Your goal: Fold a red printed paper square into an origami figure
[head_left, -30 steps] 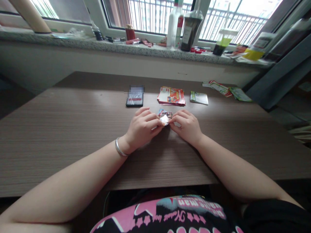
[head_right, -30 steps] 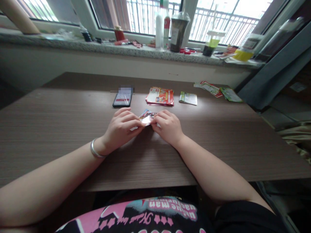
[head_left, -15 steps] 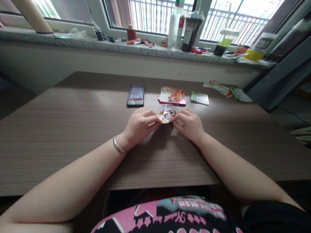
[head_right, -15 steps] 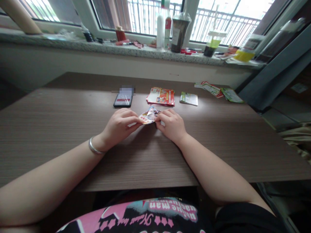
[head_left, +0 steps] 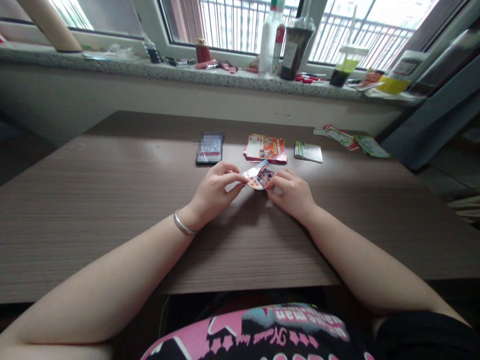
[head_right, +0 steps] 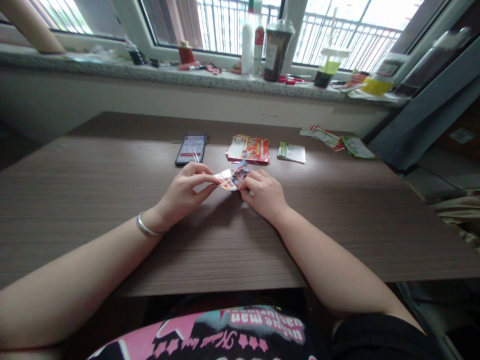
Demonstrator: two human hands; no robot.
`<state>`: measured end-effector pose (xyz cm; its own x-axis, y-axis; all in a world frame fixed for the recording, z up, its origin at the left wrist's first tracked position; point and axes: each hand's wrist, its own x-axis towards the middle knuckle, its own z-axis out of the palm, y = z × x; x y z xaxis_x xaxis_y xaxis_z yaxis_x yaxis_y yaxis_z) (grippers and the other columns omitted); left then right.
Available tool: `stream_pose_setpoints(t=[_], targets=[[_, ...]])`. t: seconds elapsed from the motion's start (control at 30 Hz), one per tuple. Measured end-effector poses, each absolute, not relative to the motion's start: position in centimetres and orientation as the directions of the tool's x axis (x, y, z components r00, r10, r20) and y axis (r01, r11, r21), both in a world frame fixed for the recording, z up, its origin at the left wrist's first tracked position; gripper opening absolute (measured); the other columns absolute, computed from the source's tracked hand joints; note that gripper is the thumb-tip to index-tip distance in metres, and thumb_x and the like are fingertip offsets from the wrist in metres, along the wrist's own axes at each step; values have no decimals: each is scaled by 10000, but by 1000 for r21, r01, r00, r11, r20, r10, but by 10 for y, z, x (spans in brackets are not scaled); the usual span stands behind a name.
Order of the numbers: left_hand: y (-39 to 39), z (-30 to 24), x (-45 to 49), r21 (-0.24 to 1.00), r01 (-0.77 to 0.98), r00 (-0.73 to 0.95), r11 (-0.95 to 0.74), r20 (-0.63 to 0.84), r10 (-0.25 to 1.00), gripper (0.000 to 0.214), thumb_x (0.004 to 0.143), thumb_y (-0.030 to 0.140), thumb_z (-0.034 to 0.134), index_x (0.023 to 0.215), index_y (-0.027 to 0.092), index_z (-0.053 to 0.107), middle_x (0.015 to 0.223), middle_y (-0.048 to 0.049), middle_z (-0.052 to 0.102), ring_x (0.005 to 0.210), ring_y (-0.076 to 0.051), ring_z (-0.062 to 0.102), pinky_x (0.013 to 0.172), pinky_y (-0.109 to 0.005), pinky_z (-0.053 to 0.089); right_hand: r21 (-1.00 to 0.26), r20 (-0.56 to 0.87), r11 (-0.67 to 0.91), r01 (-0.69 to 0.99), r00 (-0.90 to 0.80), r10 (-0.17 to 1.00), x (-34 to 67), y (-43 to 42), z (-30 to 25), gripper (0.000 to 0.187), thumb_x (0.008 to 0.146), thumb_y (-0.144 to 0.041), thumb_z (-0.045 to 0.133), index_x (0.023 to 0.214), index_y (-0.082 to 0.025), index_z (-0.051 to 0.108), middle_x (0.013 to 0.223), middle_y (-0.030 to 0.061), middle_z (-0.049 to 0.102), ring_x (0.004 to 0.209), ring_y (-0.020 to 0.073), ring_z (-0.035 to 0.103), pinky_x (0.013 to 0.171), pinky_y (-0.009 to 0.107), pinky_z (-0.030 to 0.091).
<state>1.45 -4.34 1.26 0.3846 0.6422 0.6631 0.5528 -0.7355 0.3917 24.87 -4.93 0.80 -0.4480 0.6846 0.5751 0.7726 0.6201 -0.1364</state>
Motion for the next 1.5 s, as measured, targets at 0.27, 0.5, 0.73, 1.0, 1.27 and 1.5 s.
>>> stream_pose_setpoints(t=[0.27, 0.5, 0.73, 1.0, 1.27, 1.5], targets=[[-40, 10, 16, 802, 358, 289, -477, 391, 874, 281, 861, 375, 643, 1049, 172, 694, 1041, -76, 603, 923, -165, 608, 790, -295, 550, -172, 510, 574, 800, -426, 747, 247, -51, 8, 95, 840, -213, 607, 761, -227, 658, 875, 22, 682, 878, 200, 606, 722, 295, 448], [-40, 8, 19, 963, 156, 221, -220, 183, 958, 347, 759, 425, 735, 928, 129, 669, 930, -79, 693, 844, -181, 659, 775, -312, 545, -171, 493, 588, 791, -448, 746, 247, -50, 7, 118, 875, -255, 611, 778, -232, 674, 876, 23, 688, 883, 200, 611, 726, 300, 463], [-41, 12, 18, 811, 394, 170, -433, 399, 901, 116, 767, 214, 662, 854, 146, 698, 906, -42, 611, 815, -135, 612, 754, -274, 557, -192, 570, 650, 735, -456, 684, 249, -52, 9, 123, 909, -292, 592, 853, -247, 692, 929, 26, 697, 911, 191, 612, 795, 313, 497], [-43, 17, 14, 454, 561, 320, -693, 653, 687, 165, 869, 144, 575, 1010, 157, 660, 913, -44, 631, 839, -138, 608, 770, -271, 564, -131, 708, 658, 741, -395, 586, 247, -59, 16, 190, 910, -294, 591, 1065, -234, 684, 1056, 70, 664, 964, 201, 610, 839, 333, 523], [-50, 25, 14, 16, 581, 588, -814, 684, 432, 208, 936, 156, 511, 1066, 219, 659, 945, -23, 674, 893, -151, 607, 984, -360, 480, -101, 688, 607, 788, -386, 615, 250, -52, 13, 200, 888, -272, 606, 1067, -240, 690, 1050, 52, 688, 983, 229, 574, 902, 368, 484], [-55, 34, 13, 94, 671, 579, -735, 553, 599, 295, 948, 374, 483, 1069, 203, 691, 1051, -76, 684, 966, -221, 601, 971, -404, 427, -132, 548, 635, 761, -478, 687, 252, -49, 13, 191, 927, -292, 549, 848, -252, 718, 902, 42, 701, 926, 225, 558, 859, 365, 459]])
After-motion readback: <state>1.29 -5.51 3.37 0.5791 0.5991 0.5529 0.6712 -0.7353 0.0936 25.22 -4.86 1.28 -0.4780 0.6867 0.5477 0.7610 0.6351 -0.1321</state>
